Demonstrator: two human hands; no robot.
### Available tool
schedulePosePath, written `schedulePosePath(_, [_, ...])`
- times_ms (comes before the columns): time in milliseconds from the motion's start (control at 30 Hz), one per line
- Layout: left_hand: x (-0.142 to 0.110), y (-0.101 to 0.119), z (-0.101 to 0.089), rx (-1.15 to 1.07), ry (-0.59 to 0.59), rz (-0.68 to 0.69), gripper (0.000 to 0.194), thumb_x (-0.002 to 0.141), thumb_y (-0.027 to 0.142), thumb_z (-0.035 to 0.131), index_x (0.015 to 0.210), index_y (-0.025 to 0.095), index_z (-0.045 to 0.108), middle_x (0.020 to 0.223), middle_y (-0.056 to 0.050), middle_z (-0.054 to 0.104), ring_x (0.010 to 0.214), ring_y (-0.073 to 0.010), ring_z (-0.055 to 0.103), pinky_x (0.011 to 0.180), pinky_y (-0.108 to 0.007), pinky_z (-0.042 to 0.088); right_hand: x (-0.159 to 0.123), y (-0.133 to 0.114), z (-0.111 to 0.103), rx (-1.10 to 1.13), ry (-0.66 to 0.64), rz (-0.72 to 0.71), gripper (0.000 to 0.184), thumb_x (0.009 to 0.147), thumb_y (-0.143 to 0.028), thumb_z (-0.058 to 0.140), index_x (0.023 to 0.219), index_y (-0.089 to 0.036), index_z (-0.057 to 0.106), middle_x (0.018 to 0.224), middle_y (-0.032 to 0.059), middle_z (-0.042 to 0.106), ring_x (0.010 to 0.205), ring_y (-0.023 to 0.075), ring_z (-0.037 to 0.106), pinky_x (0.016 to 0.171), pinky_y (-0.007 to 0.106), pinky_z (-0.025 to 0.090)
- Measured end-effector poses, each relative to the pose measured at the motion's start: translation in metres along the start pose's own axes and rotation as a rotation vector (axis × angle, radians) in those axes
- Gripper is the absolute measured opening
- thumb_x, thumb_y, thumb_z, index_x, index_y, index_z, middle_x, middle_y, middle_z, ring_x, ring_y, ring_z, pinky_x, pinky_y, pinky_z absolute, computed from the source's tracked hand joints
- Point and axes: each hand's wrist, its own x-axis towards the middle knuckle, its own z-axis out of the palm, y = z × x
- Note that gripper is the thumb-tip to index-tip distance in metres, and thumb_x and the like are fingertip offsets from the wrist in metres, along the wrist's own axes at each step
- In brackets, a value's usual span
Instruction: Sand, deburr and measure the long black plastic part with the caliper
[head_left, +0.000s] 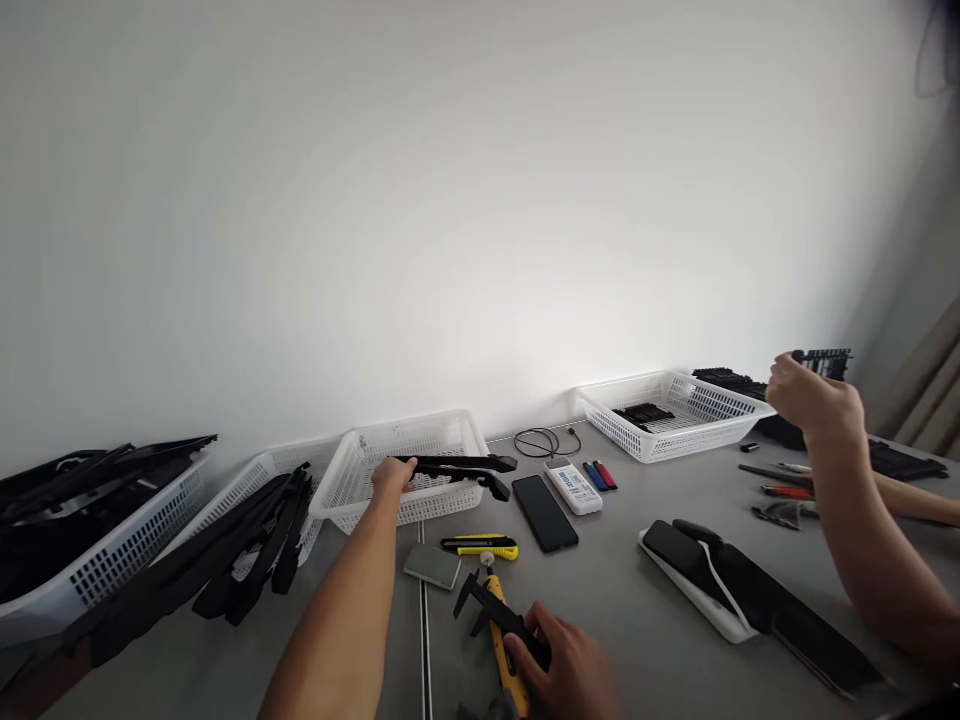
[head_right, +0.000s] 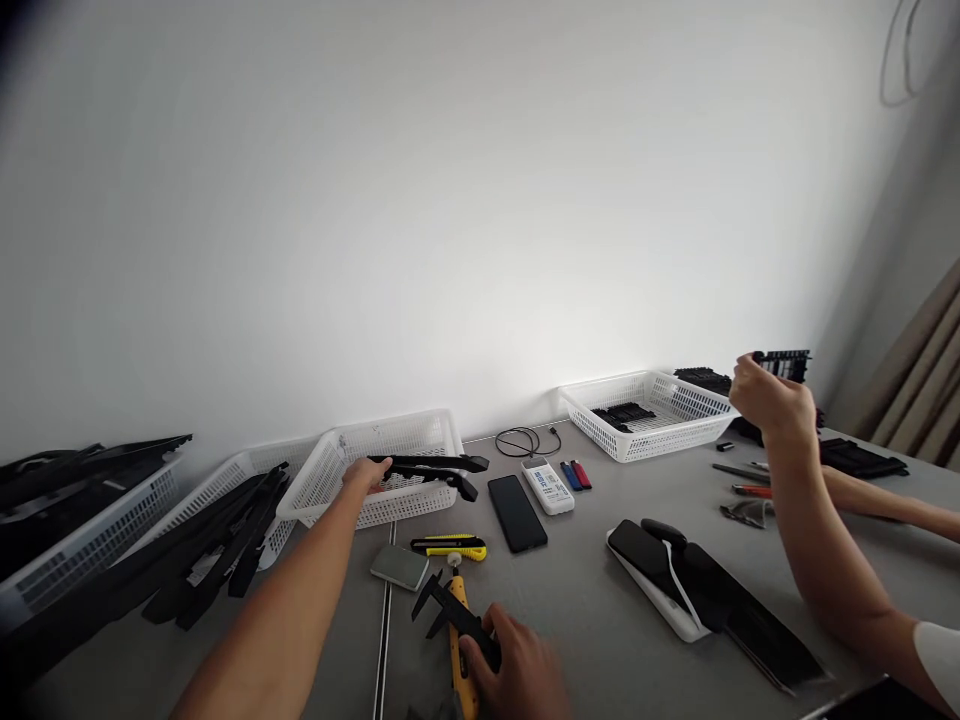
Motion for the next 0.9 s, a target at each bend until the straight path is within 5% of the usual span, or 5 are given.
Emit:
schedulePosePath(167, [0.001,-0.002,0.005,0.378,0.000,-0.030,0.040,0.102,0.037,0.074,0.137,0.020,0.068,0.141,-0.013,0.068,0.119,-0.0298,0.071,0.098,-0.049,0.062,0.000,-0.003,-0.003,-0.005,-0.028,0.031,0.030,0.097,-0.055,0.055,0.091,-0.026,0.061,0.090,0.0095,0.080,0.078,0.0301,0.074,0.062,0.031,0.042])
schedulePosePath(300, [-0.001,0.006,0.010,0.568,-0.042,0.118,0.042,0.102,0.038,0.074,0.139,0.018,0.066,0.141,-0.014,0.068,0.119,-0.0303,0.071,0.098,-0.051,0.062,0.000,-0.003,-0.002,-0.003,-0.036,0.032,0.031,0.097,-0.055,0.052,0.093,-0.026,0.062,0.092,0.0112,0.080,0.080,0.0310,0.074,0.063,0.032,0.043])
schedulePosePath(533, [-0.008,0.040,0.019,0.730,-0.396,0.452,0.034,0.105,0.037,0.070,0.136,0.023,0.069,0.143,-0.012,0.068,0.118,-0.0279,0.070,0.099,-0.050,0.062,-0.001,0.001,0.002,0.006,0.027,0.008,0.032,0.097,-0.056,0.057,0.089,-0.025,0.062,0.083,0.0084,0.077,0.074,0.0292,0.072,0.061,0.031,0.040])
schedulePosePath(900, [-0.020,0.050,0.011,0.953,-0.632,0.525,0.036,0.105,0.038,0.069,0.137,0.022,0.068,0.139,-0.012,0.069,0.113,-0.0270,0.072,0.096,-0.048,0.063,-0.002,0.003,0.002,0.018,0.033,0.000,0.032,0.098,-0.054,0.056,0.092,-0.025,0.065,0.087,0.0084,0.078,0.077,0.0277,0.072,0.063,0.031,0.042])
